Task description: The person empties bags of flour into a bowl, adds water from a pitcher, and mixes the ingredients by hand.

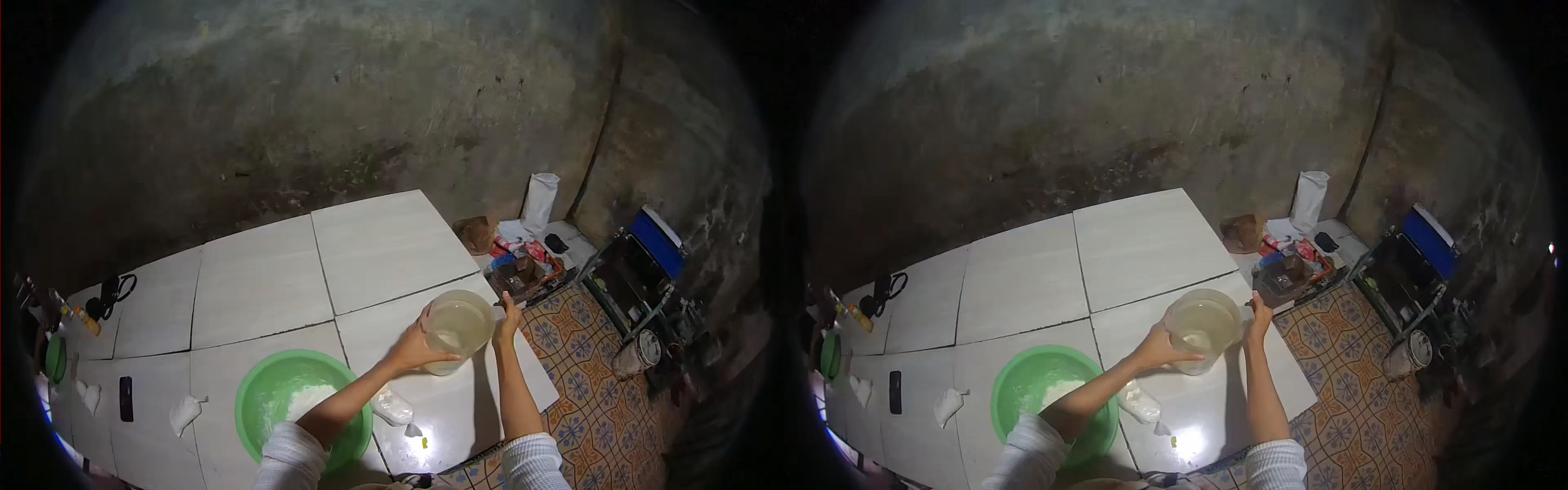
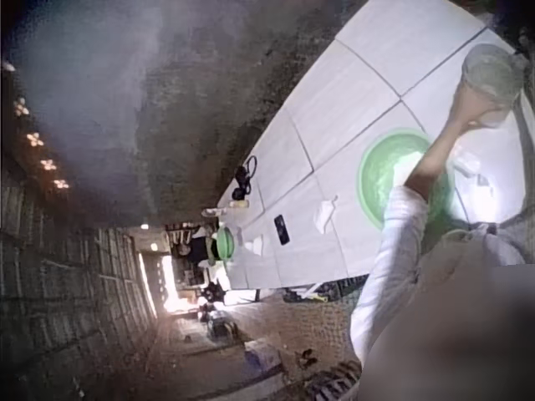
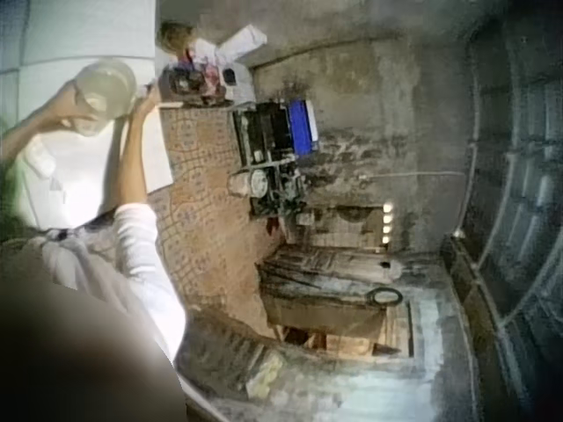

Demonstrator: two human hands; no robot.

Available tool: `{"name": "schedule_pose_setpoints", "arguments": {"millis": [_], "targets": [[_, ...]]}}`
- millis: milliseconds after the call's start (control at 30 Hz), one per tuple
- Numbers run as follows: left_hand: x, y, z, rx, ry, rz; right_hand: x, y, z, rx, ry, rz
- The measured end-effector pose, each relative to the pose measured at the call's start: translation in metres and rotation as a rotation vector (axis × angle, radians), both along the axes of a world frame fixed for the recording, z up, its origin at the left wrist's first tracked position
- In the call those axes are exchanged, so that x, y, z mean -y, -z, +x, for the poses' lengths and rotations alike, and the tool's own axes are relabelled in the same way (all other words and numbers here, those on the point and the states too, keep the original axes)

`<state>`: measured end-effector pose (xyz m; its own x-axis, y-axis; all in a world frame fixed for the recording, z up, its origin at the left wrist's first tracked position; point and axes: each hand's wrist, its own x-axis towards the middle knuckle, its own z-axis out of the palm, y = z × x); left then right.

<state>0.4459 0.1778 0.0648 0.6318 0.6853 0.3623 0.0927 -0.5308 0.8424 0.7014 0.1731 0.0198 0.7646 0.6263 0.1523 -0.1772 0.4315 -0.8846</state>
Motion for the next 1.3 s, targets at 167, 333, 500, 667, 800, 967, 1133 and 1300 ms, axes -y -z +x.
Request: {"name": "schedule_pose_setpoints", "arguments": {"millis": [167,333,500,667,800,967,1133,1300], "targets": [[-0.012,-0.006,-0.047,-0.042,-0.069,-0.019,-0.031,0.003,-0.048,0.074,-0.118,0.001],[-0.011,-0.026,-0.091,-0.060,-0.173,0.015,-0.069,0.011,-0.098,-0.002,-0.070,0.024],[-0.019,-0.015,-0.134,-0.092,-0.279,-0.017,-0.091,0.001,-0.156,0.064,-0.125,-0.050],[-0.034,-0.022,-0.186,-0.239,-0.076,-0.079,-0.120,0.065,-0.162,0.134,-0.084,-0.007],[-0.041,-0.061,-0.237,-0.336,-0.022,-0.329,-0.119,0.063,-0.177,0.579,-0.097,-0.136],[-0.038,-0.077,-0.248,-0.174,-0.028,-0.526,-0.113,0.043,-0.187,0.782,0.002,-0.247],[-0.031,-0.072,-0.234,-0.029,-0.200,-0.602,-0.115,0.036,-0.199,0.780,0.057,-0.186],[-0.026,-0.056,-0.241,0.018,-0.278,-0.577,-0.115,0.030,-0.215,0.323,-0.125,-0.230]]}}
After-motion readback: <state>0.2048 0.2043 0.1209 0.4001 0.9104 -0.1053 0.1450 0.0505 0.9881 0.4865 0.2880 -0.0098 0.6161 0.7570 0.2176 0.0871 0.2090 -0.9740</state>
